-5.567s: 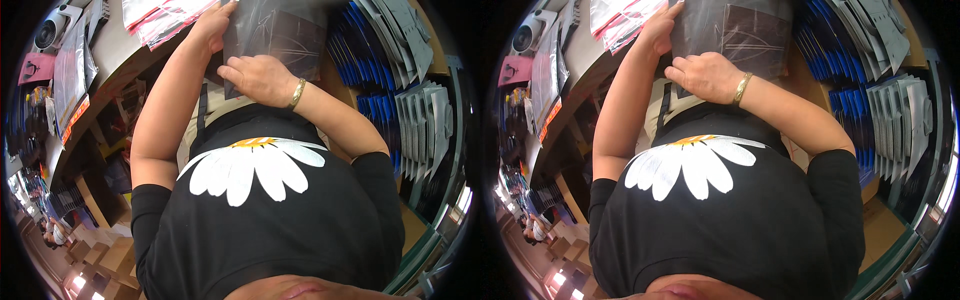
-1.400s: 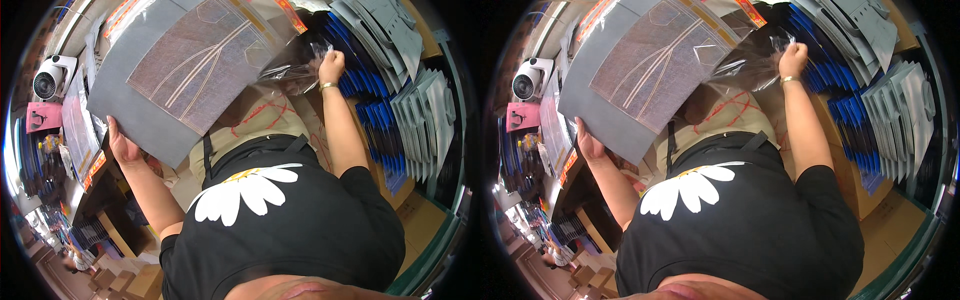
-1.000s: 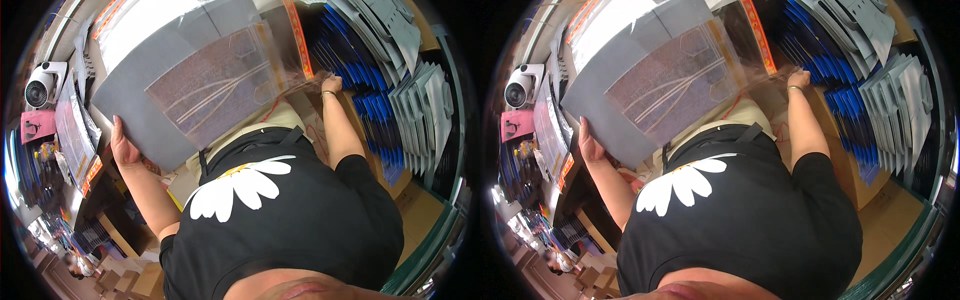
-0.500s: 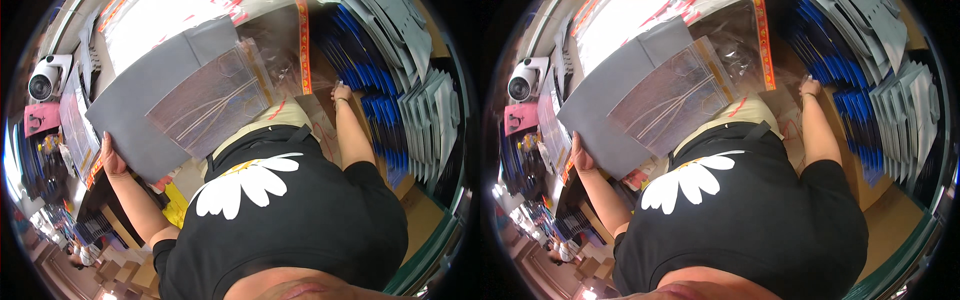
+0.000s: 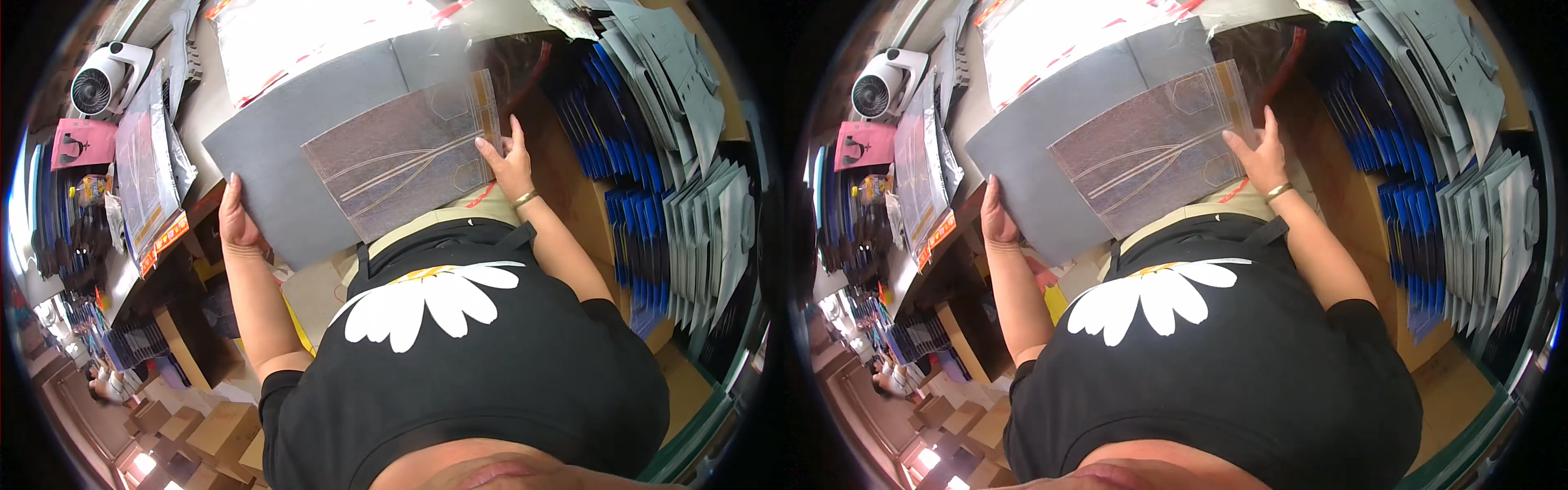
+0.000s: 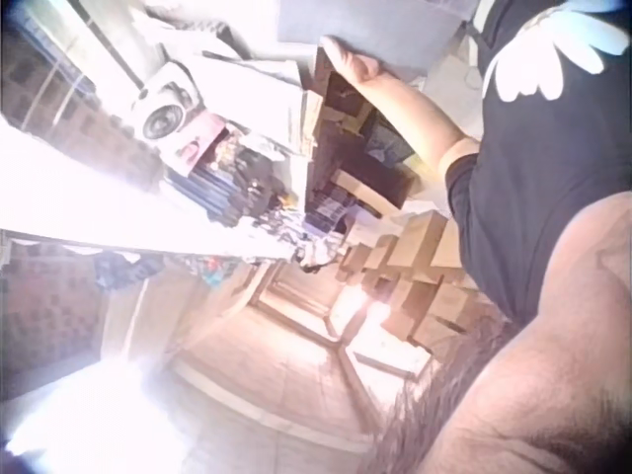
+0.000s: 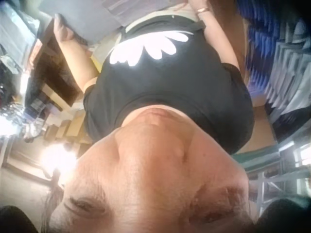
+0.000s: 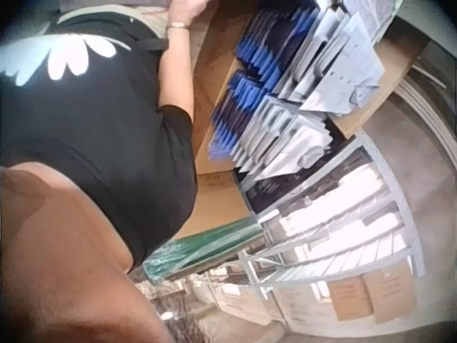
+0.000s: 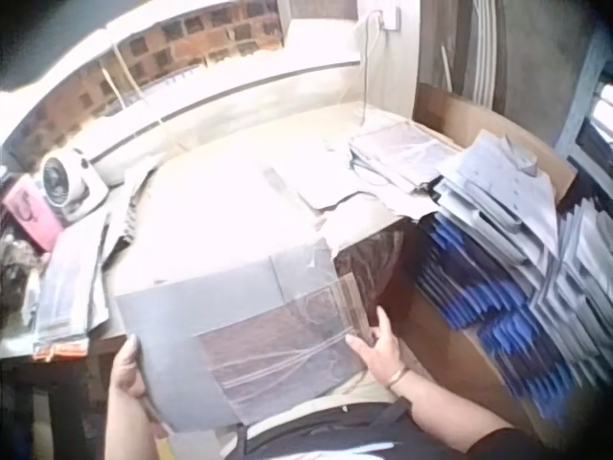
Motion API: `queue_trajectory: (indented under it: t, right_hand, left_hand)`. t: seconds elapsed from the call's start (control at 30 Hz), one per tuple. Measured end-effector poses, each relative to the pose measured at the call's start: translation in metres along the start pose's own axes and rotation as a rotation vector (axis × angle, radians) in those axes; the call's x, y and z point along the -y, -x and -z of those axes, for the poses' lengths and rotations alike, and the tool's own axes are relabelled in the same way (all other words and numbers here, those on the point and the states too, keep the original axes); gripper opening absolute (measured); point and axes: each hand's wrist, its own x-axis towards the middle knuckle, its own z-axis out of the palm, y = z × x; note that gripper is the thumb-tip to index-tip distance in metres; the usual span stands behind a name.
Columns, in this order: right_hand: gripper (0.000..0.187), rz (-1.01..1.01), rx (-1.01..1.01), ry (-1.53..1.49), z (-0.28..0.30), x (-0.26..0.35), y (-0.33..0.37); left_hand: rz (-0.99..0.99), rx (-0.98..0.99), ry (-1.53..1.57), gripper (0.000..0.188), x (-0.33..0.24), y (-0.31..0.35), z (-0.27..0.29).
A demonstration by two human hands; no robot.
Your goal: The person repeatedly places folded gray pants into clear plastic bags, seals them, and stacks them on a table. They handle each item one at a time, smoothing the fabric and aligning the edges before sealing the package.
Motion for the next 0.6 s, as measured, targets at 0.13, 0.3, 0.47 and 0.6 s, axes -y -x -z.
queue_trajectory:
  t: [0.13,0.3,0.47,0.6]
  right_hand:
    - [0.058,0.113,-0.009,-0.123,-0.01,0.023,-0.006]
    - [0.05,-0.091,0.223,-0.429,0.008,0.05,-0.006]
    - [0.043,-0.289,0.579,-0.319,0.029,0.052,-0.024]
    - [0.041,-0.071,0.429,-0.337,0.021,0.065,-0.022]
  left_hand:
    - [-0.033,-0.164,0.016,0.044,0.015,-0.006,0.013]
    - [-0.141,-0.195,-0.279,0.057,0.024,0.0,0.024]
    - [-0.065,-0.233,-0.227,0.057,0.036,0.001,0.03]
    - [-0.152,-0.16,-0.252,0.056,0.041,-0.001,0.02]
